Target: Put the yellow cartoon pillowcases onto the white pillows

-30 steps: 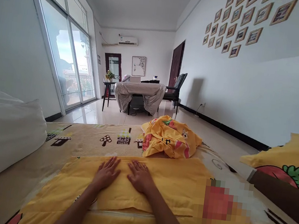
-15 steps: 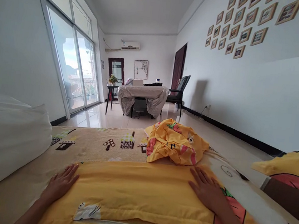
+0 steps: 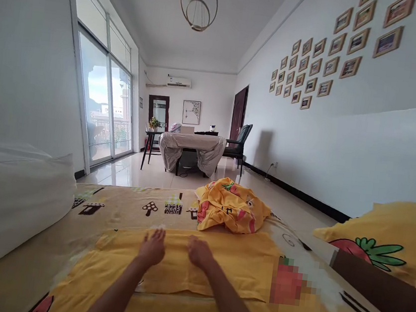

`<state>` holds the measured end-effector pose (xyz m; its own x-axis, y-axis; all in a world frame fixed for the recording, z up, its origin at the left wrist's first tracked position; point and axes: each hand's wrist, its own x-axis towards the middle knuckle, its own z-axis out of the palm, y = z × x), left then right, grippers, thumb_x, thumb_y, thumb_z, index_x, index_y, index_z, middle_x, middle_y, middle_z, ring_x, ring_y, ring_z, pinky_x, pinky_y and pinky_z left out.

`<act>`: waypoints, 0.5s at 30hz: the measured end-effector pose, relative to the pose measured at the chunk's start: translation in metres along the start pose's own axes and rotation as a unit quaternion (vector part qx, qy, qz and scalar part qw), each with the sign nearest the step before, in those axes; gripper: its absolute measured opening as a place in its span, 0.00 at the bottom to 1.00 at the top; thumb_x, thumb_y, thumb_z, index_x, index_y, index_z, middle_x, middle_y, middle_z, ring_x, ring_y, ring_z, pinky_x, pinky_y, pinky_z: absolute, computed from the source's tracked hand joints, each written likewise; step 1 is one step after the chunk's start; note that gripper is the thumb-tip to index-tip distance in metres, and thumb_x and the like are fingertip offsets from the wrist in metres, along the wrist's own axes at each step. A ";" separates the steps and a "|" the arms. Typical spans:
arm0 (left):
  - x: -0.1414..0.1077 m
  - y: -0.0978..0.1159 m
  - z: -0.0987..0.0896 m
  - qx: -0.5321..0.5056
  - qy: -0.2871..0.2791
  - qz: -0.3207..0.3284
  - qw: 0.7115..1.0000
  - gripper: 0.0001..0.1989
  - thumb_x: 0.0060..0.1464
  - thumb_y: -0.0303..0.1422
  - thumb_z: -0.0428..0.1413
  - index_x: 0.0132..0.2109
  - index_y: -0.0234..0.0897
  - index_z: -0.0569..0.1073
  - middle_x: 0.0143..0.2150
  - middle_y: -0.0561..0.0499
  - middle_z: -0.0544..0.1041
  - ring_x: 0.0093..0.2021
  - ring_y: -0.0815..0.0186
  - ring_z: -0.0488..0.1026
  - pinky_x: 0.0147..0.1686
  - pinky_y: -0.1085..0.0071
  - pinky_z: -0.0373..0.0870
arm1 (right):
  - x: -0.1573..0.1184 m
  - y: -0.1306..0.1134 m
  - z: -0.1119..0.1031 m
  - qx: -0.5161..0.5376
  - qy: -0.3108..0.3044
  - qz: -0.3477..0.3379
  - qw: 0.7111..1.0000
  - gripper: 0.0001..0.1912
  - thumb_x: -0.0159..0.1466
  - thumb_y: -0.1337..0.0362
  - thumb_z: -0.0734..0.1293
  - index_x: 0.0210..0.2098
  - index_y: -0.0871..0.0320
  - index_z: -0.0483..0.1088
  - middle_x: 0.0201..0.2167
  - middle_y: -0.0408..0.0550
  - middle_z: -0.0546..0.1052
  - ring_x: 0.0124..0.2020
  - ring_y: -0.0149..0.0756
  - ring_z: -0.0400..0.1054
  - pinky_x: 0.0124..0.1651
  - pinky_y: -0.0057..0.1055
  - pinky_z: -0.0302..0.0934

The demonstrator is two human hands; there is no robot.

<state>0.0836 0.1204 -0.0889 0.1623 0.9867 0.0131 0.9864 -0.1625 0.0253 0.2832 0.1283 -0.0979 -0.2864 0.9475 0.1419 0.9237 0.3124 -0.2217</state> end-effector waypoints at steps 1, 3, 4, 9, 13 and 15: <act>-0.001 0.017 0.008 -0.020 -0.003 0.019 1.000 0.31 0.54 0.26 0.38 0.66 0.32 0.53 0.68 0.44 0.52 0.67 0.60 0.49 0.62 0.54 0.50 | 0.002 -0.019 0.013 0.006 -0.009 -0.012 1.000 0.24 0.63 0.64 0.54 0.57 0.57 0.64 0.57 0.51 0.69 0.55 0.39 0.64 0.56 0.33 0.56; -0.007 0.037 0.023 -0.049 0.002 0.045 0.998 0.29 0.57 0.28 0.35 0.66 0.37 0.52 0.68 0.49 0.51 0.68 0.65 0.47 0.62 0.59 0.50 | -0.001 -0.042 0.034 0.012 -0.013 -0.029 0.999 0.26 0.64 0.66 0.51 0.61 0.58 0.59 0.61 0.51 0.63 0.60 0.37 0.58 0.59 0.34 0.51; -0.011 0.039 0.029 -0.057 0.008 0.050 0.997 0.29 0.58 0.30 0.34 0.66 0.39 0.52 0.69 0.51 0.50 0.68 0.66 0.45 0.63 0.59 0.49 | -0.004 -0.046 0.039 0.014 -0.015 -0.034 0.999 0.27 0.65 0.65 0.50 0.62 0.58 0.57 0.62 0.51 0.60 0.62 0.38 0.55 0.61 0.36 0.49; -0.028 -0.030 0.029 -0.057 0.008 -0.003 0.998 0.29 0.60 0.39 0.35 0.67 0.40 0.50 0.69 0.50 0.46 0.68 0.61 0.44 0.63 0.51 0.45 | -0.025 0.024 0.020 -0.003 -0.024 0.019 1.000 0.30 0.65 0.53 0.49 0.64 0.56 0.53 0.66 0.50 0.51 0.66 0.41 0.45 0.64 0.46 0.41; -0.059 -0.136 0.026 -0.016 -0.008 -0.103 0.995 0.30 0.60 0.40 0.34 0.67 0.37 0.50 0.69 0.47 0.47 0.68 0.58 0.45 0.61 0.48 0.48 | -0.067 0.145 -0.006 -0.053 -0.008 0.132 0.990 0.32 0.63 0.53 0.49 0.64 0.57 0.53 0.66 0.49 0.51 0.67 0.42 0.43 0.63 0.47 0.43; -0.080 -0.180 0.026 0.026 0.008 -0.137 0.990 0.29 0.60 0.40 0.33 0.65 0.38 0.55 0.68 0.47 0.52 0.67 0.57 0.49 0.60 0.48 0.50 | -0.094 0.202 -0.014 -0.080 0.026 0.178 0.980 0.30 0.61 0.52 0.52 0.60 0.53 0.60 0.64 0.49 0.56 0.66 0.46 0.46 0.62 0.51 0.44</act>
<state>-0.1063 0.0706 -0.1202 -0.1122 0.9933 0.0284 0.9934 0.1128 -0.0211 0.5006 0.1019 -0.1421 0.0720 0.9884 0.1338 0.9921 -0.0572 -0.1119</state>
